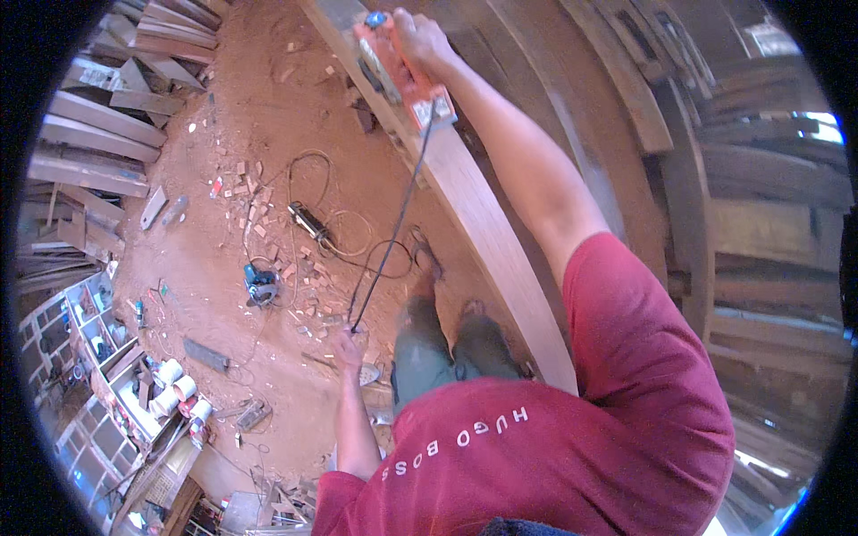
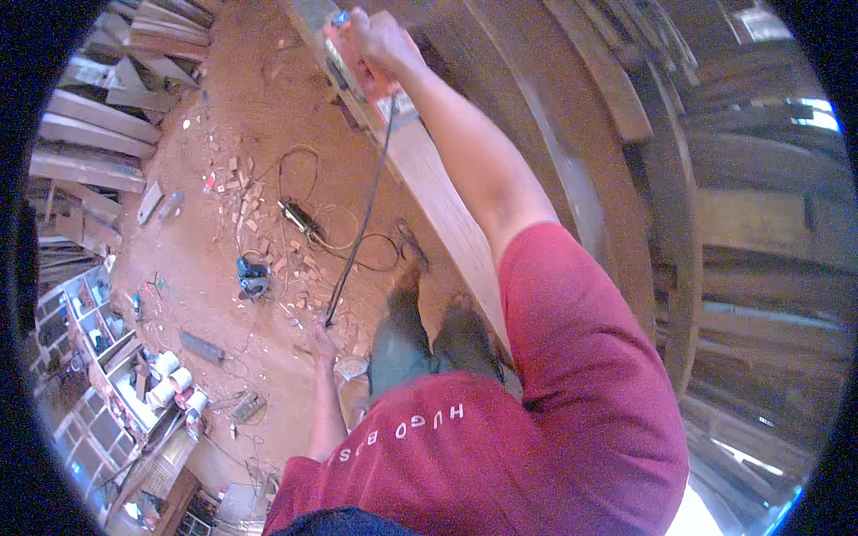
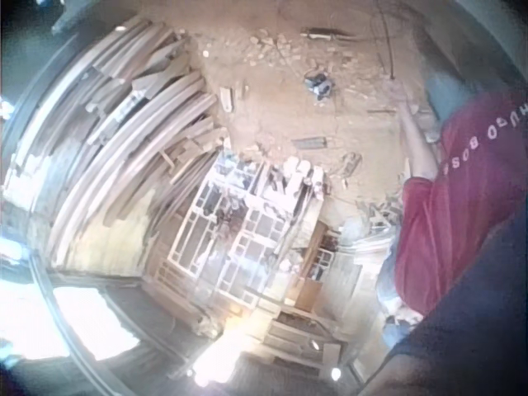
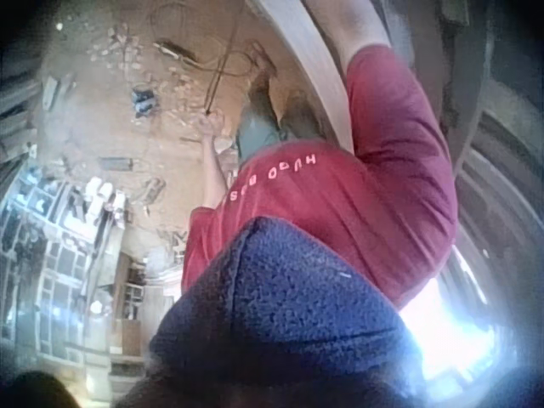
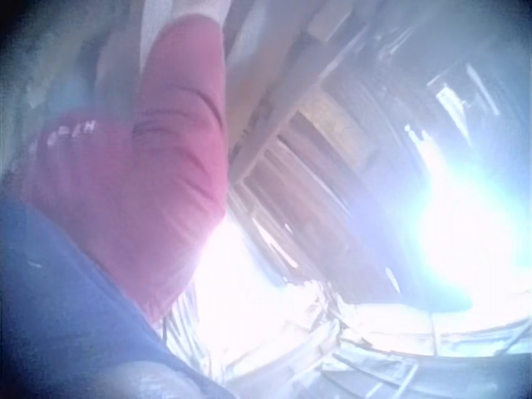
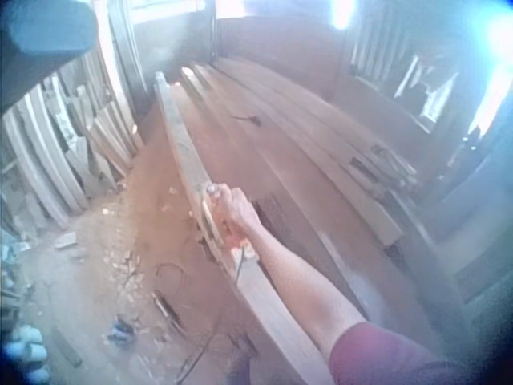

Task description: The person measures a long, curved wooden plank using a tape measure and marks it with a pencil. After marking, the person uses a hand plane to smooth the surface of the plank.

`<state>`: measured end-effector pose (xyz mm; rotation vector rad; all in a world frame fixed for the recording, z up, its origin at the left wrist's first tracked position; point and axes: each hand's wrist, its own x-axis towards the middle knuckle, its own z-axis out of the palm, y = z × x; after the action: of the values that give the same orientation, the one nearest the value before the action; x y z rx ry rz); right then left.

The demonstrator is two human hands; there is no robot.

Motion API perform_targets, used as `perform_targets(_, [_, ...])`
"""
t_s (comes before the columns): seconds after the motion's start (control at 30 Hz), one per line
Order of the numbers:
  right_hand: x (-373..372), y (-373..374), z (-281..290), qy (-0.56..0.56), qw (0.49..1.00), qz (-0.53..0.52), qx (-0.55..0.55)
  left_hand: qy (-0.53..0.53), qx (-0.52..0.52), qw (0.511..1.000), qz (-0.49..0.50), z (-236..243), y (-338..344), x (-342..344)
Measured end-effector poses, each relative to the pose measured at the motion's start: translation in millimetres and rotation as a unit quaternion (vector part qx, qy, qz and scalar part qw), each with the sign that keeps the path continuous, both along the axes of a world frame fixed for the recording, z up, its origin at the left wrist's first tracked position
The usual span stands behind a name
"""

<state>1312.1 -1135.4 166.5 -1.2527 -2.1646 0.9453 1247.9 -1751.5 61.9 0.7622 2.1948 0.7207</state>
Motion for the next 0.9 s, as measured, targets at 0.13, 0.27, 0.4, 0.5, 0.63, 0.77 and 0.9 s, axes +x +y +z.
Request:
perform_targets(0.13, [149.7,-169.8,16.6,0.112,0.994,0.004,-0.015,0.072,-0.050,0.996,-0.020,-50.6,-114.9,18.6])
perform_targets(0.27, [326.4,-347.7,50.4,0.050,0.982,-0.039,-0.179,0.050,-0.106,0.988,-0.099,-48.8,-158.1,50.8])
perform_targets(0.4, [482.1,-505.7,51.8,0.052,0.982,-0.063,-0.169,0.114,-0.104,0.961,-0.230,-30.2,-154.7,89.8])
perform_targets(0.5, [544.5,-559.5,75.2,-0.109,0.967,-0.019,-0.228,0.014,-0.023,0.984,-0.177,-3.2,-119.6,120.5])
perform_targets(0.63, [534.7,-544.1,77.0,-0.041,0.966,-0.050,-0.250,0.001,-0.039,0.990,-0.134,15.5,-96.2,123.5])
perform_targets(0.77, [460.4,-474.6,56.3,0.040,0.979,-0.070,-0.188,-0.034,-0.043,0.997,-0.062,10.9,-96.8,86.5])
perform_targets(0.9, [369.1,-386.5,56.5,0.060,0.968,-0.077,-0.233,0.050,-0.092,0.993,-0.059,11.6,-86.5,52.3])
